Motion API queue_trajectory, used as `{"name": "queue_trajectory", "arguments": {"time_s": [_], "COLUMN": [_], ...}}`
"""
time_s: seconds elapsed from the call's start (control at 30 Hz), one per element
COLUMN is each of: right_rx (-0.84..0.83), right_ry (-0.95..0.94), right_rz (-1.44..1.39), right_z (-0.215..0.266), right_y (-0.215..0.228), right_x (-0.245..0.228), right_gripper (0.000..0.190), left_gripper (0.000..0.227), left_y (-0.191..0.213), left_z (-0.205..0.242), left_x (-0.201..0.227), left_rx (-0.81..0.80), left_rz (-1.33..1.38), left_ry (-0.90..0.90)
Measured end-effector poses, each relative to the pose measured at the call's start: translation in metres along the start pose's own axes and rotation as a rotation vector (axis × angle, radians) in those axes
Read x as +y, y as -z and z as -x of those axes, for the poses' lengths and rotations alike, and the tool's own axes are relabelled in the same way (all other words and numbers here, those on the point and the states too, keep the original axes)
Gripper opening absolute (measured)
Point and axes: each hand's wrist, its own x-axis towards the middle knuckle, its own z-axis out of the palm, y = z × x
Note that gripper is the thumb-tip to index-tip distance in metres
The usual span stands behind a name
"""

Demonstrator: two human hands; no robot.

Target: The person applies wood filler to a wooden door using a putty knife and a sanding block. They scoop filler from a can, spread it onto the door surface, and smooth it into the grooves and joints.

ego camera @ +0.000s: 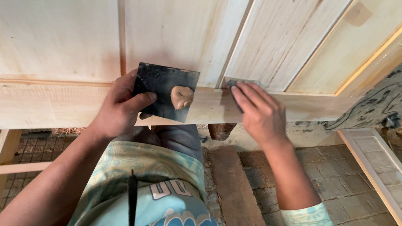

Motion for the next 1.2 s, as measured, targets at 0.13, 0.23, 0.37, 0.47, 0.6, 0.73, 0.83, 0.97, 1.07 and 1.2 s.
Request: {"name": "queue_trajectory", "arguments": {"time_s": [0.13,0.23,0.37,0.47,0.6,0.73,0.83,0.97,1.07,1.2], "right_rx": [-0.002,-0.055,-0.134,-0.278,-0.259,-0.003,0.045,-0.049,-0.141,-0.376], "right_ry": [0.009,0.018,0.098,0.069,-0.027,0.020,0.025,0.005,0.061,-0.033], "right_rz": [-0.041,-0.106,-0.126,-0.250,-0.232,-0.047,-0.015,-0.134,-0.135,-0.269], "right_z": [0.014,0.012,-0.004,-0.007,-0.002,0.012,0.028,0.039,0.028,0.015], "right_y": [0.008,0.015,0.015,0.025,0.037,0.023,0.011,0.010,0.016,0.033], "right_x": [-0.007,-0.005,0.011,0.032,0.056,0.048,0.034,0.031,0.046,0.073], "right_gripper": [0.033,0.033,0.035,0.038,0.043,0.029,0.026,0.038,0.037,0.050], "left_gripper": [0.028,0.027,0.027,0.022,0.022,0.023,0.025,0.023,0.024,0.024], "left_y": [-0.018,-0.028,-0.035,-0.038,-0.042,-0.049,-0.056,-0.061,-0.063,-0.063], "left_z": [-0.007,-0.010,-0.015,-0.015,-0.017,-0.020,-0.027,-0.029,-0.032,-0.028], "left_x": [-0.009,-0.014,-0.018,-0.020,-0.020,-0.022,-0.025,-0.033,-0.038,-0.041], "left_rx": [0.051,0.062,0.100,0.110,0.123,0.125,0.103,0.079,0.082,0.075], "left_rz": [0.002,-0.008,-0.011,-0.035,-0.048,-0.064,-0.056,-0.037,-0.059,-0.040], "left_ry": [0.020,0.009,0.004,-0.024,-0.031,-0.013,-0.001,-0.010,0.026,0.003]}}
